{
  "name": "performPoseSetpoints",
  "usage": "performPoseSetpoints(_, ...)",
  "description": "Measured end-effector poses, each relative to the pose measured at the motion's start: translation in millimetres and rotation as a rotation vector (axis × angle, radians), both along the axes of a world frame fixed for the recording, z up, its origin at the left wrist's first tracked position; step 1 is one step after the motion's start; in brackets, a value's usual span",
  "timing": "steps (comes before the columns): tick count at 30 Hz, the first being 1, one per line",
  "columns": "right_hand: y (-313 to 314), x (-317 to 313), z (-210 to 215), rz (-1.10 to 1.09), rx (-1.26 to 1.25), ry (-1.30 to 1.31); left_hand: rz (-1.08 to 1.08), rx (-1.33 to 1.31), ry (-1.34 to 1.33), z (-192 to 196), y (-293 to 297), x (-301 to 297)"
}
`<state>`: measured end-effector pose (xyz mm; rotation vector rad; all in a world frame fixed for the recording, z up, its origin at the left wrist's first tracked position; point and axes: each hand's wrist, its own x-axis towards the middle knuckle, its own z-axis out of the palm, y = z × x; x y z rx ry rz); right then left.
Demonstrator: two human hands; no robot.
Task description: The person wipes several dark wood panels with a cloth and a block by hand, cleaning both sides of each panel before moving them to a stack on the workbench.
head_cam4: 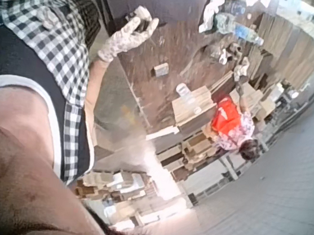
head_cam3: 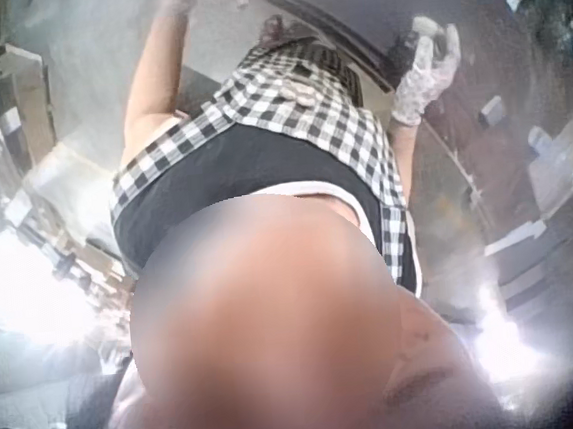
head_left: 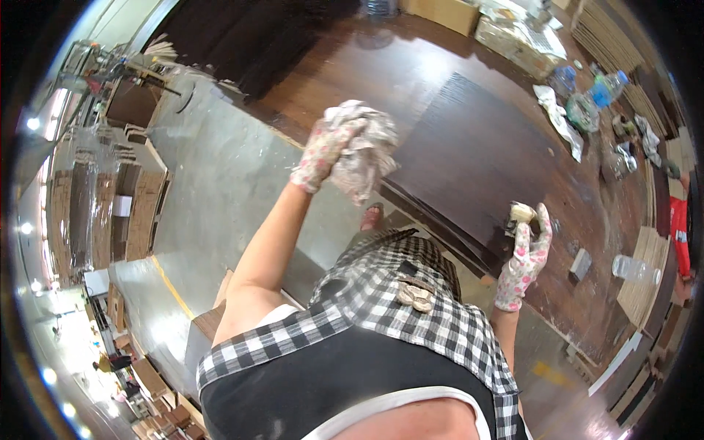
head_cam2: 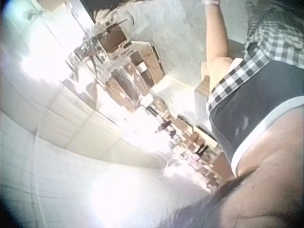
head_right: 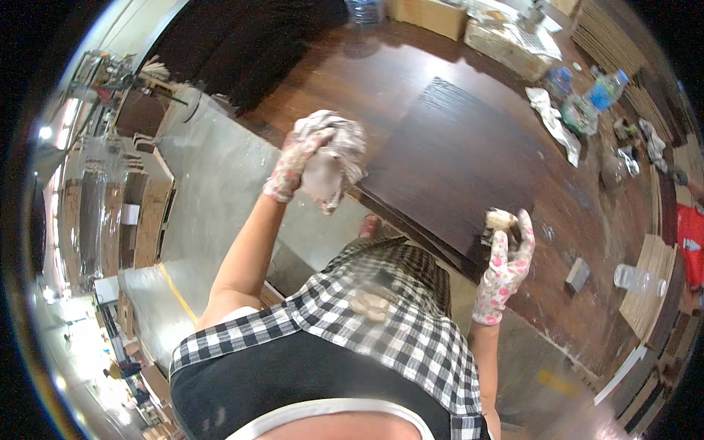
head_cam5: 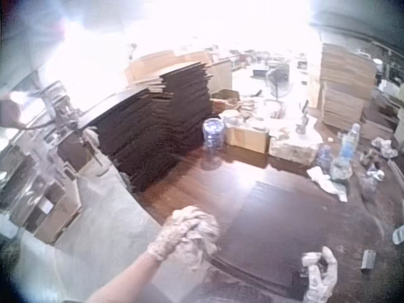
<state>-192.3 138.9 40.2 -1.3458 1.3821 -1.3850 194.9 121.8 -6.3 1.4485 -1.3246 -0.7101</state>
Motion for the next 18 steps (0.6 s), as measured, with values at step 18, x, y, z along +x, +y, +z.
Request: performPoseSetpoints(18,-3.6,6.1,-35.8,-0.116,-0.129,0.439,-0.203,-0.082,0.220,-28.1,-11.8,-79.7)
